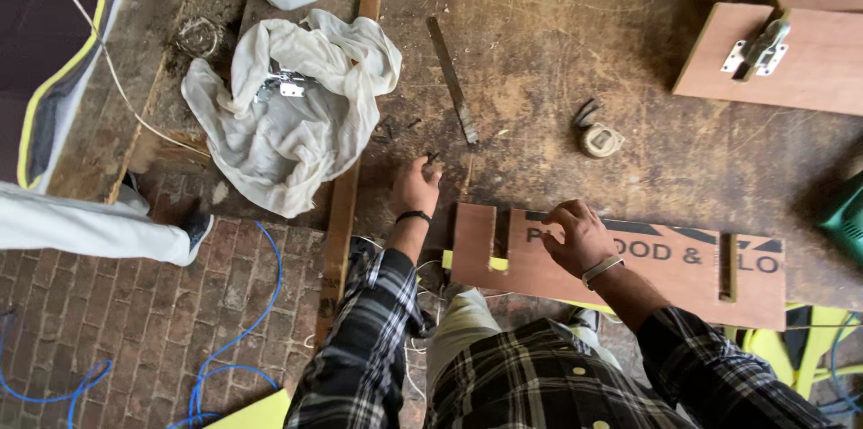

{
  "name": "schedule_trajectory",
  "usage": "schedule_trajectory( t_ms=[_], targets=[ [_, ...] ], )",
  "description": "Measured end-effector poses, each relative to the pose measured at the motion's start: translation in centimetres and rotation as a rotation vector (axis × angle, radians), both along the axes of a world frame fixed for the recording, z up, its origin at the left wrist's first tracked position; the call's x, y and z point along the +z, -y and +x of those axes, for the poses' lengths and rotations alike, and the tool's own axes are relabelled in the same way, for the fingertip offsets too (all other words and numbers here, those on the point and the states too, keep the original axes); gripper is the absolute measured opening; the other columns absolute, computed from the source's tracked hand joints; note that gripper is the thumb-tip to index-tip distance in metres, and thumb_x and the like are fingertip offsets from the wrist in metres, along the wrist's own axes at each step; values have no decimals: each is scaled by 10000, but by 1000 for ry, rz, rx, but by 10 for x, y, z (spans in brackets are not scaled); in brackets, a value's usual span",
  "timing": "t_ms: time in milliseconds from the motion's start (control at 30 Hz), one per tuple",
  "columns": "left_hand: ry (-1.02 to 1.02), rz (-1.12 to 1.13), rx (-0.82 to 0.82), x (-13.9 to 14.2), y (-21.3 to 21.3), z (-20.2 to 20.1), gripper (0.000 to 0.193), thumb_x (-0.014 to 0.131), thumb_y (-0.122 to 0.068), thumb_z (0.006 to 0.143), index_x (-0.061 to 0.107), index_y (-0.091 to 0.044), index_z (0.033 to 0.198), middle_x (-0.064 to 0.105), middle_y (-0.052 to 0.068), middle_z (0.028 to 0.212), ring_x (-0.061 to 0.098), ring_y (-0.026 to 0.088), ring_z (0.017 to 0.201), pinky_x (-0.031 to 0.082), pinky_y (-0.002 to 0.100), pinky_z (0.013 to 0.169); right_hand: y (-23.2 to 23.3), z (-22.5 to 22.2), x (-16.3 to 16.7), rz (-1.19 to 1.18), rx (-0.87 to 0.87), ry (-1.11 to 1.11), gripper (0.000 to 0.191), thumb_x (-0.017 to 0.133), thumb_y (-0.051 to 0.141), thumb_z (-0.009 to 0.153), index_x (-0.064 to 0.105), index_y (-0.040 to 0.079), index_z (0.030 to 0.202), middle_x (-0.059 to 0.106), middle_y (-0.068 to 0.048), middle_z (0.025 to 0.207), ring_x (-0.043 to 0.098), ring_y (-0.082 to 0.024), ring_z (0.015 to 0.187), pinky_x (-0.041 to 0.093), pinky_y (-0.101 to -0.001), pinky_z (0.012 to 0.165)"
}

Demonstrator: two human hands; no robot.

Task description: The person attaches metal hinges to rectangular plywood boards using a corded drill and a hammer. They position each hinge, drive screws with the drill, and occasionally tap with the hammer to seat components. The person handles multiple boards and hinges sequentially on a cluttered workbench.

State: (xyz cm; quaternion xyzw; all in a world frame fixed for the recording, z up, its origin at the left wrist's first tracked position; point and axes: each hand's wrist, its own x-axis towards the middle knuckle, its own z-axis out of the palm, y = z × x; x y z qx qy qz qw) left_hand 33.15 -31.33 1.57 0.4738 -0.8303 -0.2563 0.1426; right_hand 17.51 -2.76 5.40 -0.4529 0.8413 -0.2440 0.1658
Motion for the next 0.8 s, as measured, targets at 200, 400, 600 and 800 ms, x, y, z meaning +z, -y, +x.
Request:
schedule_trajectory(
  t_ms=[200, 400, 600, 800],
  targets=[
    [107, 52, -305, -21, 55, -14, 212, 738, -275, 899, 766, -89, 996, 709, 140, 1133, 676, 359, 1022, 559, 478, 894, 71, 43, 3, -47, -87, 121, 243, 761, 221, 802, 746, 110, 1018, 670, -113, 1175, 655, -331, 1104, 542, -430, 938],
    [199, 92, -551, -18, 57, -52, 189, 756, -284, 823, 789, -120, 910, 729, 148, 996, 707, 349, 893, 594, 465, 795, 68, 50, 18, 49, -275, 200, 216, 750, 207, 807, 749, 116, 1003, 683, -89, 1151, 692, -296, 1017, 568, -404, 843],
    [85, 304, -723, 0, -29, -143, 274, 731, -360, 890, 784, -149, 1058, 771, 99, 1016, 737, 286, 870, 606, 429, 772, 37, 50, 17, 71, -464, 225, 199, 747, 212, 830, 760, 127, 1010, 697, -58, 1106, 710, -256, 972, 587, -390, 811],
    [274, 471, -707, 14, -7, -136, 568, 606, -223, 979, 434, -196, 1520, 590, 79, 1416, 762, 277, 855, 648, 431, 751, 21, 51, 9, 61, -503, 267, 198, 768, 211, 826, 768, 115, 999, 683, -65, 1149, 701, -259, 986, 590, -388, 782]
  ],
)
